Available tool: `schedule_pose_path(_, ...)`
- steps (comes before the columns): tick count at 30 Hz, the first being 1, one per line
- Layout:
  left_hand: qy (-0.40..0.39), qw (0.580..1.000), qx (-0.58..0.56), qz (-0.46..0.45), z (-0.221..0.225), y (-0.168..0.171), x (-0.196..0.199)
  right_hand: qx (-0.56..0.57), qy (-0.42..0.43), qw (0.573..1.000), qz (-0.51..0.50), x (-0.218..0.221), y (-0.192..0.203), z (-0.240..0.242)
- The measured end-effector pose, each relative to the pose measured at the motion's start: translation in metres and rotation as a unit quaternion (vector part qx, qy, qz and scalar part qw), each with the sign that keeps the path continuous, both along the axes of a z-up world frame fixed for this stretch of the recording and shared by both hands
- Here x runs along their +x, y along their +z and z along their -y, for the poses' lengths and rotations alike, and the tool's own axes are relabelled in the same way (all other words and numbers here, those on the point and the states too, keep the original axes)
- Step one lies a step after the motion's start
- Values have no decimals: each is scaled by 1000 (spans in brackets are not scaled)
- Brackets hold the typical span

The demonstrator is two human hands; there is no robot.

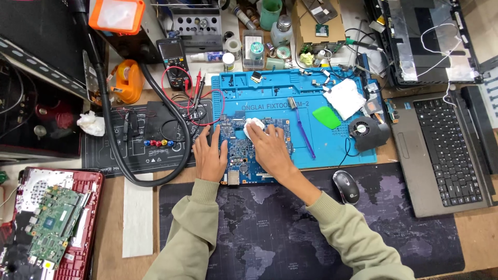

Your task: Cleaning a laptop motherboard using a heat gun, cloth, and cleaning solution

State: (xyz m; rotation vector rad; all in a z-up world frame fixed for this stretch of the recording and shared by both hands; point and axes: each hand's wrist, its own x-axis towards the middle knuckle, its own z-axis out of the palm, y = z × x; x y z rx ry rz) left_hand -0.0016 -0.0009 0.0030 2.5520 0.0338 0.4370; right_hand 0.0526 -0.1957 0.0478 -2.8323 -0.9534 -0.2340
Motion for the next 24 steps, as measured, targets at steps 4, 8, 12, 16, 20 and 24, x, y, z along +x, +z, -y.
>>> schedule_pose_path(4, 3, 1000, -2, -2, -1, 0, 2, -16, 2, 1000, 0, -8, 10, -4)
schedule_pose_path(8, 2, 1000, 3, -3, -1, -3, 1, -28, -1, 999, -34, -17, 23, -3)
schedule_pose_path(12, 4, 1000, 7, 4, -1, -4, 3, -1, -2, 1000, -11, -6, 4, -4)
schedule_pose_path(16, 5, 1000, 7, 3, -1, -7, -1, 7, -7, 1000, -4, -7, 3, -9)
schedule_pose_path(20, 3, 1000, 10, 5, -1, -9, 2, 1, -14, 1000, -7, -11, 9, -8)
schedule_pose_path(24, 2, 1000, 17, 5, -1, -10, 1, -1, -16, 1000, -27, -23, 16, -6)
